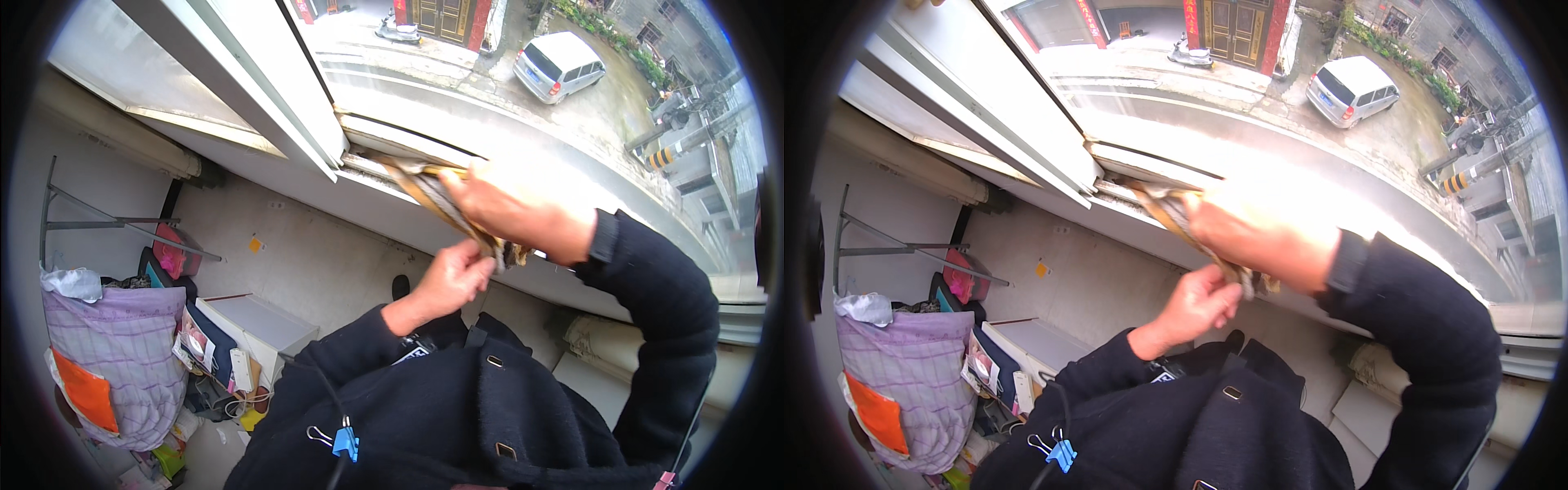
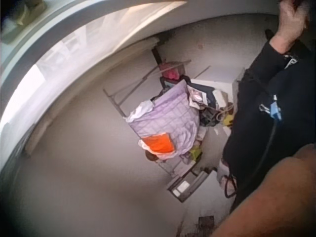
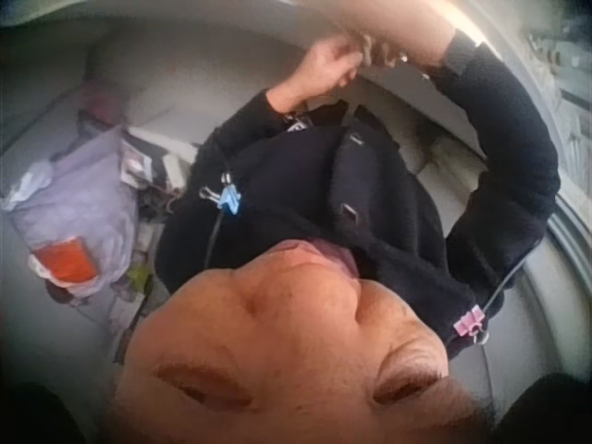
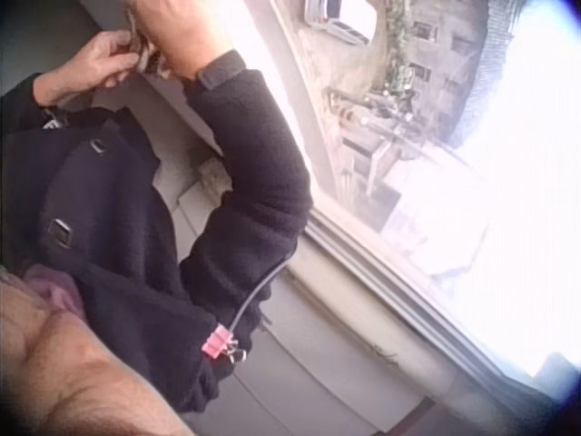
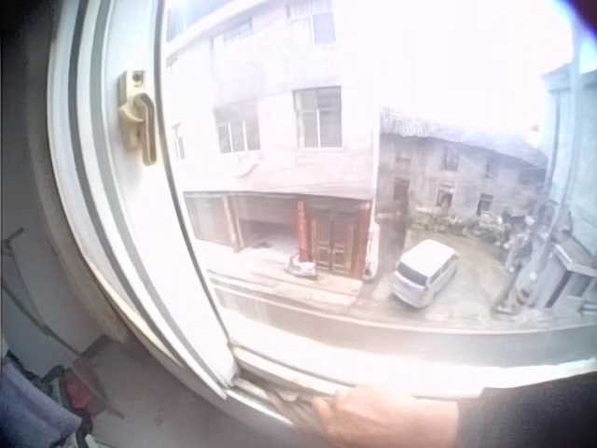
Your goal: The person retrieves a spray bottle and cloth, then scrubs a window frame using a wooden stick and cloth. They wipe the frame and sash area repeatedly, focusing on the lower track and vertical edges.
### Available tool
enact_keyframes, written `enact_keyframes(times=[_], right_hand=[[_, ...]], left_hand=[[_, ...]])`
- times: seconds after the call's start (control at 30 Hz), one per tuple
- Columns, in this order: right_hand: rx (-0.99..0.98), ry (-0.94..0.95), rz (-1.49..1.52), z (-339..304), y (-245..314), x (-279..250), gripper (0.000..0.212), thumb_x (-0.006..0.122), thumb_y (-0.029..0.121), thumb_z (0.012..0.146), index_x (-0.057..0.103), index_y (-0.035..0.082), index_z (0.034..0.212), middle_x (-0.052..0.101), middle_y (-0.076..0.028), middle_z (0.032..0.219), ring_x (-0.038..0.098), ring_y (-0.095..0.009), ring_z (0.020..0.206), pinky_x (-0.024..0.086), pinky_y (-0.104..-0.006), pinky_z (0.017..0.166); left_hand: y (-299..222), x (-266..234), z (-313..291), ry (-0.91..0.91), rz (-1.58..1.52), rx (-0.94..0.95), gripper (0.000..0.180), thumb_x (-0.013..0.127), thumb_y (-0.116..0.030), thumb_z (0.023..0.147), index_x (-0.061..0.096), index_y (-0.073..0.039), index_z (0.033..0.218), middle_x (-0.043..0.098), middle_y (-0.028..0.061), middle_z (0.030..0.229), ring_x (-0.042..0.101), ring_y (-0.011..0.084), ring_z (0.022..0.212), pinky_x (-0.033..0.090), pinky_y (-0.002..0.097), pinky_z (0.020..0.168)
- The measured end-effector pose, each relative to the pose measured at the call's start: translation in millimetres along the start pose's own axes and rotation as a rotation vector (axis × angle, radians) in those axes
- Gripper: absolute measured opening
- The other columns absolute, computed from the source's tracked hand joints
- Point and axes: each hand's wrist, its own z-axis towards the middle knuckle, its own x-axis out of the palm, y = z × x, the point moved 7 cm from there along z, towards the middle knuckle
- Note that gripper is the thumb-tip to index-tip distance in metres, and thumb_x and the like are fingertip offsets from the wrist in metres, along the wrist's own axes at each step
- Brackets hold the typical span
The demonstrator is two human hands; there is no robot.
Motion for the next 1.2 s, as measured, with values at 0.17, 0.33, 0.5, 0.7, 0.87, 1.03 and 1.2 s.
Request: enact_keyframes(times=[0.17, 0.33, 0.5, 0.7, 0.87, 1.03, 1.2], right_hand=[[0.018, 0.36, -0.25, 40, 11, 64, 0.032, 0.062, 0.011, 0.073, 0.057, -0.007, 0.1, 0.056, -0.013, 0.066, 0.061, -0.022, 0.062, 0.048, -0.0312, 0.053], [0.206, 0.232, -0.284, 24, 13, 69, 0.035, 0.062, 0.011, 0.074, 0.058, -0.006, 0.104, 0.057, -0.011, 0.067, 0.061, -0.022, 0.062, 0.048, -0.0305, 0.051], [0.325, 0.266, -0.275, -22, 11, 66, 0.044, 0.059, 0.013, 0.077, 0.057, -0.003, 0.118, 0.054, -0.008, 0.067, 0.06, -0.019, 0.059, 0.047, -0.0296, 0.047], [0.475, 0.378, -0.289, -88, 13, 43, 0.041, 0.06, 0.011, 0.079, 0.059, 0.001, 0.119, 0.058, -0.011, 0.071, 0.063, -0.021, 0.064, 0.05, -0.0297, 0.047], [0.497, 0.414, -0.315, -146, 15, 23, 0.045, 0.059, 0.012, 0.078, 0.058, 0.004, 0.123, 0.053, -0.009, 0.069, 0.06, -0.019, 0.058, 0.048, -0.031, 0.045], [0.553, 0.46, -0.341, -208, 17, -5, 0.044, 0.058, 0.014, 0.078, 0.058, 0.009, 0.121, 0.051, -0.008, 0.07, 0.058, -0.02, 0.057, 0.046, -0.0317, 0.047], [0.604, 0.483, -0.322, -255, 26, -33, 0.046, 0.06, 0.011, 0.075, 0.057, 0.008, 0.121, 0.049, -0.008, 0.071, 0.056, -0.021, 0.057, 0.044, -0.033, 0.046]], left_hand=[[-17, -61, -10, -0.107, 0.019, 0.102, 0.01, 0.054, -0.011, 0.094, 0.054, -0.002, 0.09, 0.054, 0.0013, 0.064, 0.047, 0.0061, 0.049, 0.039, 0.0206, 0.046], [-5, -53, -4, -0.098, 0.206, 0.026, 0.01, 0.053, -0.008, 0.092, 0.054, 0.0, 0.087, 0.055, 0.0021, 0.063, 0.051, 0.009, 0.054, 0.042, 0.0248, 0.049], [4, -13, 8, 0.051, 0.346, 0.055, 0.013, 0.053, -0.009, 0.09, 0.055, 0.0, 0.08, 0.055, 0.0031, 0.062, 0.05, 0.0097, 0.051, 0.041, 0.0262, 0.049], [21, 50, 22, 0.248, 0.506, 0.171, 0.016, 0.057, -0.013, 0.086, 0.057, -0.001, 0.095, 0.062, 0.0213, 0.079, 0.06, 0.0407, 0.077, 0.047, 0.0443, 0.067], [40, 110, 36, 0.41, 0.597, 0.231, 0.016, 0.056, -0.016, 0.085, 0.056, -0.003, 0.093, 0.063, 0.0201, 0.083, 0.06, 0.0408, 0.081, 0.047, 0.0475, 0.07], [67, 170, 43, 0.571, 0.701, 0.227, 0.018, 0.054, -0.017, 0.087, 0.059, -0.002, 0.096, 0.062, 0.0208, 0.088, 0.06, 0.04, 0.085, 0.047, 0.0458, 0.075], [83, 223, 39, 0.713, 0.715, 0.199, 0.017, 0.057, -0.017, 0.084, 0.055, -0.002, 0.089, 0.061, 0.0205, 0.088, 0.058, 0.0397, 0.087, 0.045, 0.0465, 0.075]])
